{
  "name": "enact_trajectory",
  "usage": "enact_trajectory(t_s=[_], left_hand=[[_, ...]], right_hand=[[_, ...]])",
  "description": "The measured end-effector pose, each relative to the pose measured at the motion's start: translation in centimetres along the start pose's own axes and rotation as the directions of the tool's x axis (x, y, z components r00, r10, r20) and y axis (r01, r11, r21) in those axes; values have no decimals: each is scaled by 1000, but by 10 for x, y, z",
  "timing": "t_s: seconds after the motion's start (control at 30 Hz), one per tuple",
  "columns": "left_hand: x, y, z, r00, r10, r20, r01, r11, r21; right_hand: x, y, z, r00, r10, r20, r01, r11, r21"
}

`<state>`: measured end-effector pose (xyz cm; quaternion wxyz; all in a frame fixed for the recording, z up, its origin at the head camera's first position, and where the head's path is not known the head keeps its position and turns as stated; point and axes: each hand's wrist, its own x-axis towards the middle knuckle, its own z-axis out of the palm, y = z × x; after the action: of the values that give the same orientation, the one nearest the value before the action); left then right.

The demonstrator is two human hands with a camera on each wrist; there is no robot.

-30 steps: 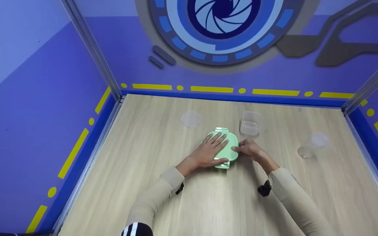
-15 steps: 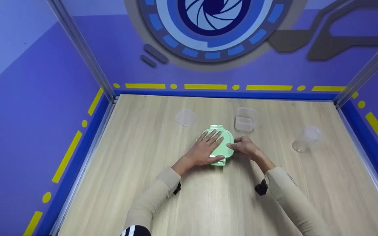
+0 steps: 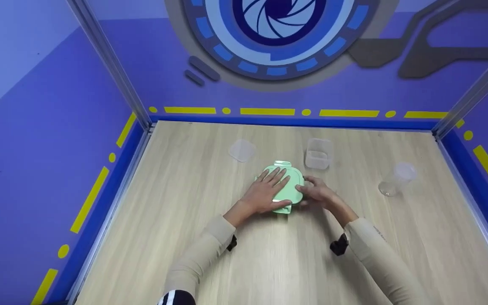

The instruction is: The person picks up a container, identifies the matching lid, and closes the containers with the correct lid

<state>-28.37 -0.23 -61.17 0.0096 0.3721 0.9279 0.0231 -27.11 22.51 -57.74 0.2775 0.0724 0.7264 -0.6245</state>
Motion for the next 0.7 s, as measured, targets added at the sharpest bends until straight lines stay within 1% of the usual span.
enact_trajectory(t_s=[0.13,0.27,0.33,0.47,0.53,0.6,0.7], left_hand=[[-2,5,-1,999,-42,15,42,999,14],[-3,9,0,998,-62,4,62,998,19],[-3,9,0,998,-65,-4,65,998,19],[-1,9,1,999,-49,-19,49,999,9],[0,9,2,999,-41,-17,41,999,2],[0,8,2,999,-30,-15,30,1000,-11],[-1,8,2,1000,-22,-7,22,1000,-19]], right_hand=[[-3,5,11,998,4,-59,-1,999,44],[-6,9,22,993,4,-117,6,996,85],[-8,9,24,992,2,-125,8,997,81],[-8,7,17,994,27,-109,-25,999,21],[-7,4,10,995,19,-96,-22,999,-24],[-4,2,3,996,-18,-87,13,998,-55],[1,1,-5,990,-105,-92,93,988,-121]])
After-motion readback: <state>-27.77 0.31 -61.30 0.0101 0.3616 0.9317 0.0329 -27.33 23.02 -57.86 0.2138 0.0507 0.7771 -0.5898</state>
